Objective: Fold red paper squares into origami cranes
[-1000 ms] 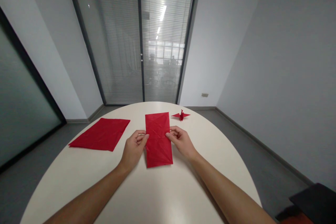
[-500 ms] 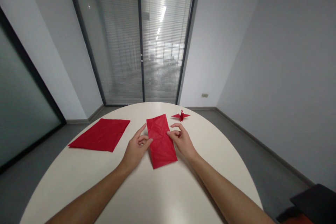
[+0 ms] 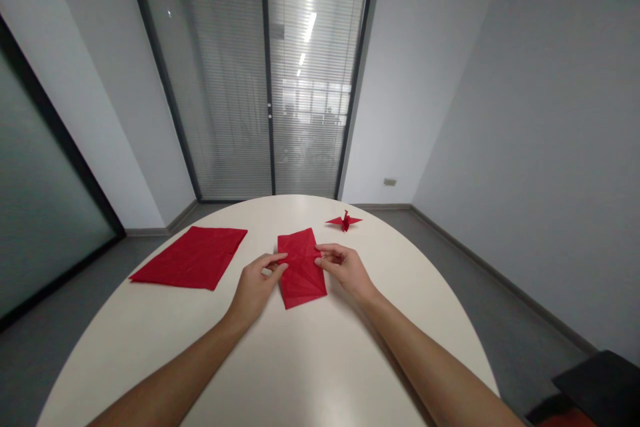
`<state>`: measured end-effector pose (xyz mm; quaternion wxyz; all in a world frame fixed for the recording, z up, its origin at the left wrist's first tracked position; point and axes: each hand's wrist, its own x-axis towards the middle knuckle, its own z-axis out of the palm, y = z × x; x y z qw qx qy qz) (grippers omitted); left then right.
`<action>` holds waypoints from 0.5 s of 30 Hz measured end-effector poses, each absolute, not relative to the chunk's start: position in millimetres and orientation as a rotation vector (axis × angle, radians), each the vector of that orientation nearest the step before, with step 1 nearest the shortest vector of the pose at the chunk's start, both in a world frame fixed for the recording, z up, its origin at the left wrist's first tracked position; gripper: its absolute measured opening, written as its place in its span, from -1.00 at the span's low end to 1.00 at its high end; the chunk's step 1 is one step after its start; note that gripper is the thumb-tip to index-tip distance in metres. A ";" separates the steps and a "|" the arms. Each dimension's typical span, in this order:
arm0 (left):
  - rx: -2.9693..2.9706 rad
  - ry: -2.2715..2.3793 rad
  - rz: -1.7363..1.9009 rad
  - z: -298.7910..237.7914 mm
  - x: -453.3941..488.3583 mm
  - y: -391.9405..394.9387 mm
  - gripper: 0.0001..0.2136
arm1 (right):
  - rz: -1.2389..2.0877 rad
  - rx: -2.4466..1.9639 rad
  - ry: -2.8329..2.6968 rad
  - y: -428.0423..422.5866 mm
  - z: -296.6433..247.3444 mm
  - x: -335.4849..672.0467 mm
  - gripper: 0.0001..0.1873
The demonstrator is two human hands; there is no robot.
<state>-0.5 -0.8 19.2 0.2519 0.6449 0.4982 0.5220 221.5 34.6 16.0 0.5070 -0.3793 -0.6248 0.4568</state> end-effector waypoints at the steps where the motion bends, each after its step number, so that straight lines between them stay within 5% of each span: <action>1: 1.784 1.344 1.427 19.0 -0.7 -0.9 -0.76 | 1.071 -0.928 -1.524 34.9 16.1 222.1 -0.62; 15: 2.069 1.350 1.582 16.5 -3.3 -4.5 -0.83 | 0.626 -0.904 -1.729 30.5 27.0 224.4 -0.85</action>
